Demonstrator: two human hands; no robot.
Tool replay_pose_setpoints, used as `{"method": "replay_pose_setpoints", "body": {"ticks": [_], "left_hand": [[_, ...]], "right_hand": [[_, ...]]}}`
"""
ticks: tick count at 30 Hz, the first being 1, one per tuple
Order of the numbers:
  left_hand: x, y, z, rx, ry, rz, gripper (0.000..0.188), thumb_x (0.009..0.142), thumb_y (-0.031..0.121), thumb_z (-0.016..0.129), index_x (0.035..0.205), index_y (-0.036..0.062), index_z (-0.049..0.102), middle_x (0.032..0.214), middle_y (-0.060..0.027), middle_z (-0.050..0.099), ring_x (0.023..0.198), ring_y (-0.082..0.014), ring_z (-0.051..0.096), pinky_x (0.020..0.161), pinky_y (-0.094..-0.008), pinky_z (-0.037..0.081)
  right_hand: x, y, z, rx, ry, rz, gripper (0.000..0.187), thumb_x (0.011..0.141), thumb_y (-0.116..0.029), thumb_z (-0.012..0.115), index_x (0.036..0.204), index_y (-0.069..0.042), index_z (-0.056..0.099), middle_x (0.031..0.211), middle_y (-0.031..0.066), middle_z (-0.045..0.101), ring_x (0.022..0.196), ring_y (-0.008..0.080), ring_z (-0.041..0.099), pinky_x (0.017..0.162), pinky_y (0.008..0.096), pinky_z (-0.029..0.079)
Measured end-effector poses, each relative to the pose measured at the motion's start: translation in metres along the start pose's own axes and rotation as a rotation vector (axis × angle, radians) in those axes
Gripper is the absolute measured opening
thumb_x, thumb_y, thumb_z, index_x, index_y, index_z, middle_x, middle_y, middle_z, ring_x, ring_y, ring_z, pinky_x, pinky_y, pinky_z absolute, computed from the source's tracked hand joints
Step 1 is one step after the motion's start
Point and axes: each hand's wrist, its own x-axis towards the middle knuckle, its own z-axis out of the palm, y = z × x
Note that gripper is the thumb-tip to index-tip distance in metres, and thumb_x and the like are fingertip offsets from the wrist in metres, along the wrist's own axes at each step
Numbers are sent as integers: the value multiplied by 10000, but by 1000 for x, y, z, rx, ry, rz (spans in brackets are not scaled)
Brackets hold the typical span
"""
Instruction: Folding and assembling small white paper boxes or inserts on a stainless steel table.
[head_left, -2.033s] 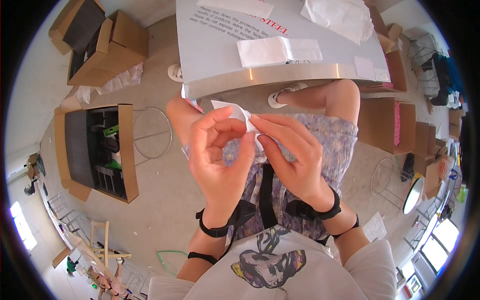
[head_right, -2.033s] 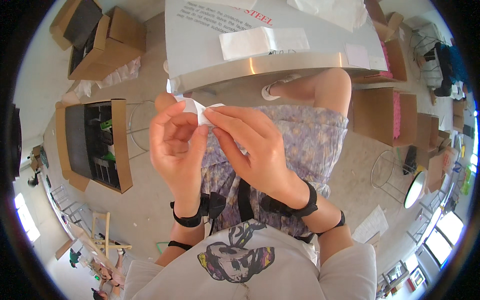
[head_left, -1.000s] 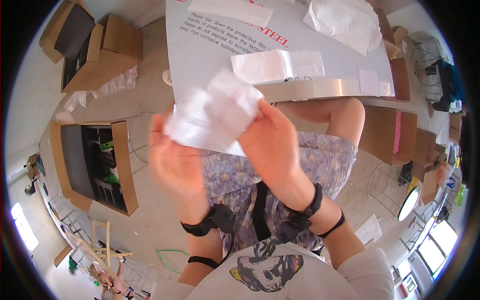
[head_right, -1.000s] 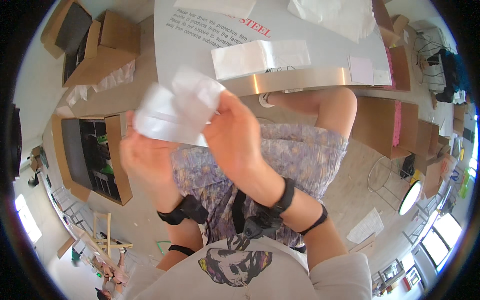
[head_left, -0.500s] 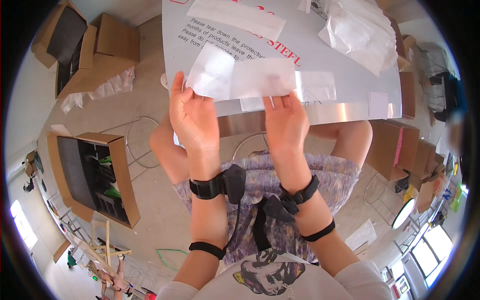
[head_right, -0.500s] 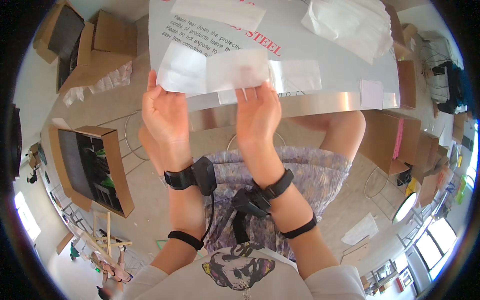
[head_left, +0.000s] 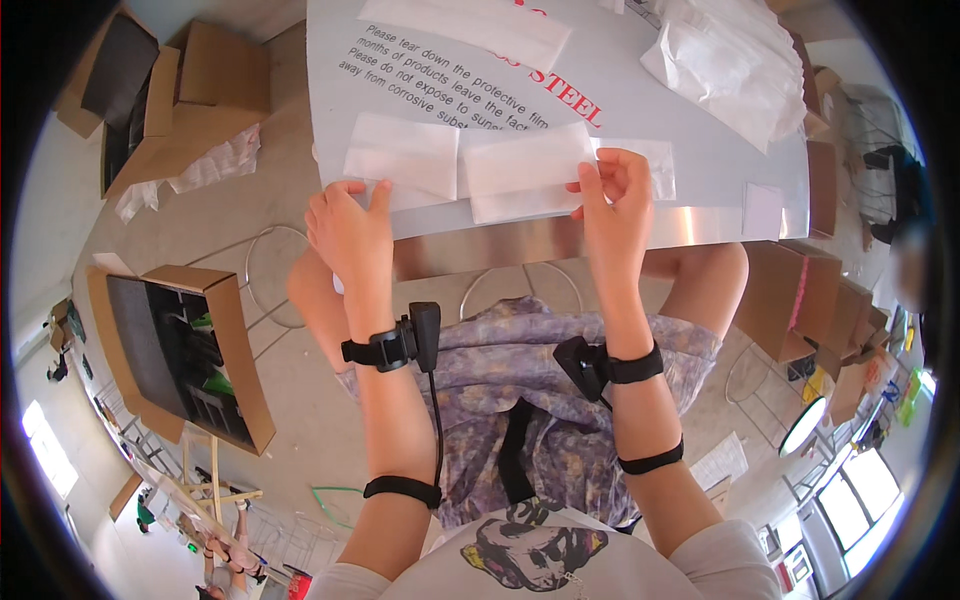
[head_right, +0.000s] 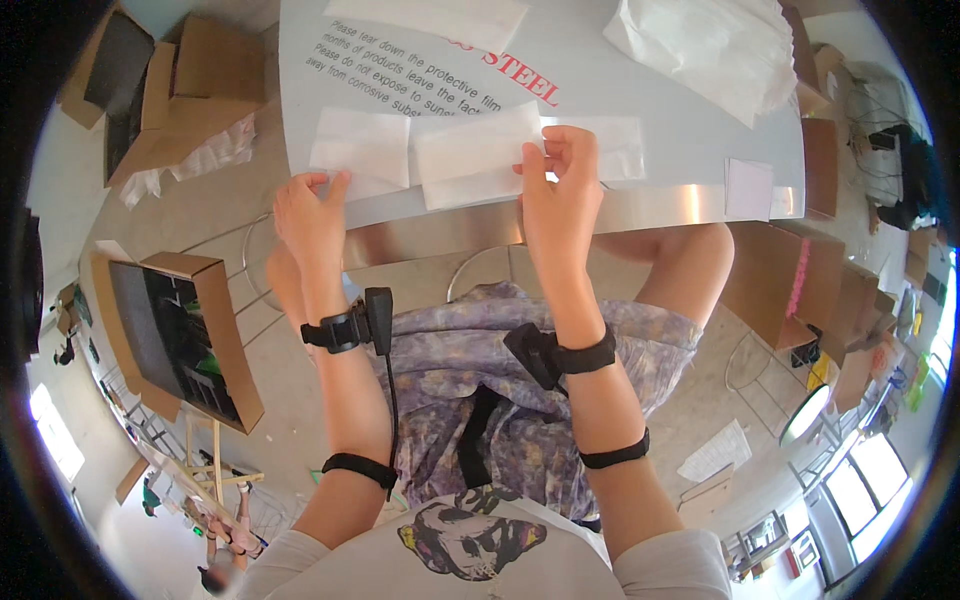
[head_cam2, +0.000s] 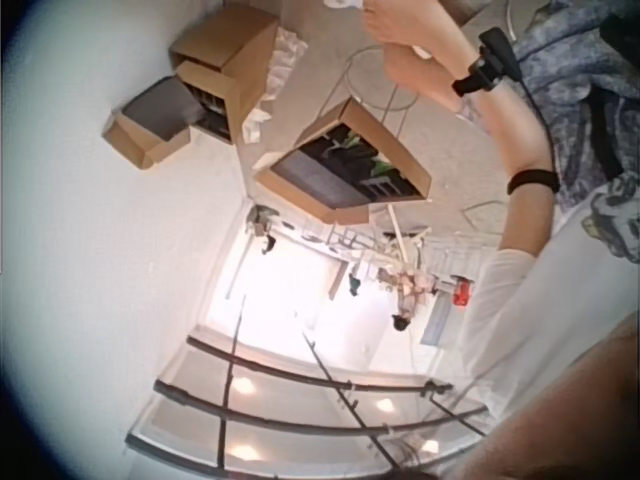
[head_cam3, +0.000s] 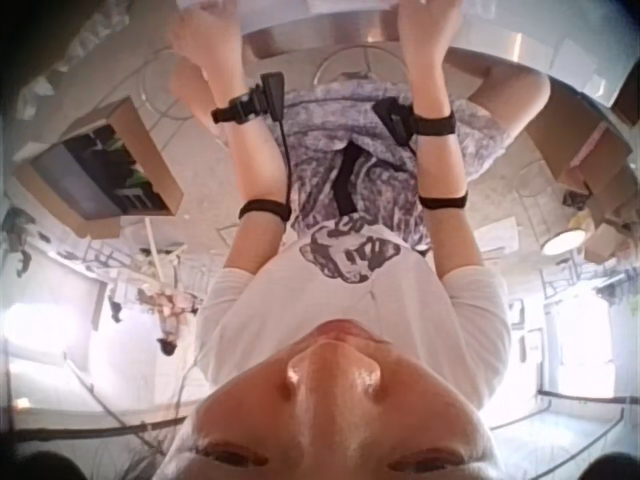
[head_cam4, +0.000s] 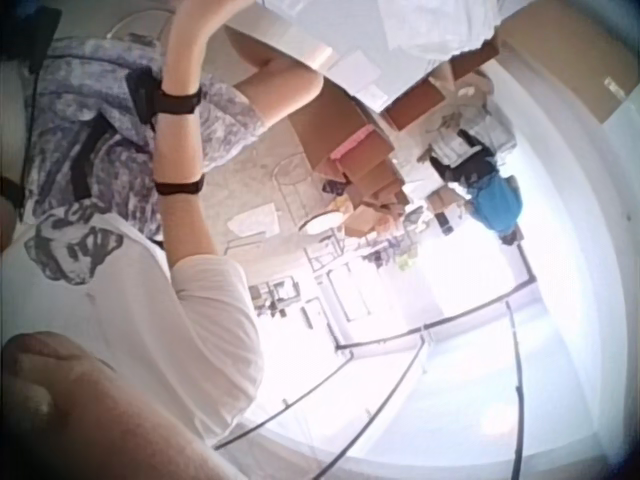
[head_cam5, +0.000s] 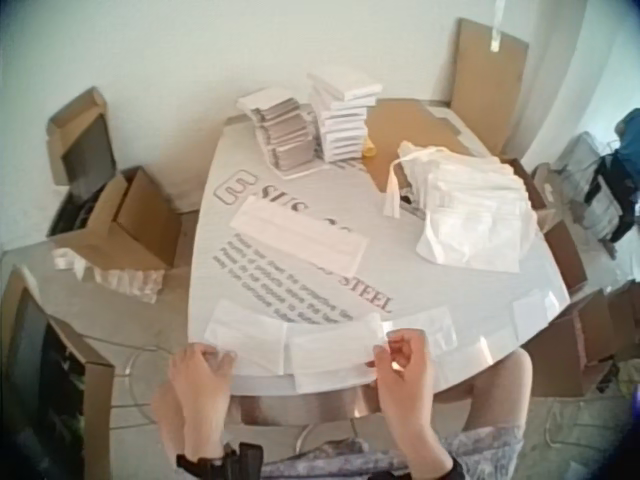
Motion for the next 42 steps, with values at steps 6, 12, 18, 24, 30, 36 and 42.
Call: {"method": "replay_pose_setpoints", "body": {"ticks": [6,12,18,24,30,36,42], "left_hand": [[-3,4,-19,-384,-70,-108,286,856,337,730,967,78,684,980,-74,701,891,-236,630,806,-365,474],[-27,-5,-45,-520,-72,-180,236,862,317,722,935,95,683,901,-2,741,767,-147,654,701,-283,472],[-38,17,-50,-161,-144,-174,269,874,352,699,994,113,672,957,-9,744,872,-169,685,767,-305,487],[-40,12,-48,-127,-92,-145,298,869,358,700,1037,117,657,966,-18,745,897,-201,695,780,-326,500],[-40,14,-48,-109,-81,-141,308,870,360,700,1048,114,647,961,-19,744,889,-207,694,773,-330,505],[-39,6,-35,-220,-51,-111,302,867,360,700,1041,119,647,952,-17,744,883,-214,696,772,-338,508],[-41,8,-36,-40,-4,-62,350,874,355,695,1109,105,623,1143,-53,696,1016,-233,670,829,-355,510]], "right_hand": [[0,-7,-3,-25,13,-35,213,929,-37,614,1115,6,522,938,113,659,815,152,674,584,268,507],[-14,2,-12,-90,17,-18,235,905,-19,628,1110,-5,515,905,115,668,797,161,638,631,306,508],[-12,17,-10,-307,29,-171,310,878,8,633,1143,-20,475,954,120,596,769,215,600,678,353,497],[-13,17,-5,-333,13,-204,337,866,26,642,1143,-23,456,962,118,556,765,224,603,670,358,495],[-13,15,-5,-348,11,-200,353,864,31,647,1149,-23,444,971,122,549,753,226,614,668,363,503],[-12,18,-7,-362,15,-179,370,860,22,662,1152,-20,437,979,121,548,735,224,622,664,373,508],[-15,13,-12,-506,34,-165,430,832,-66,725,1163,-53,451,1010,99,570,705,224,617,644,389,496]]}}
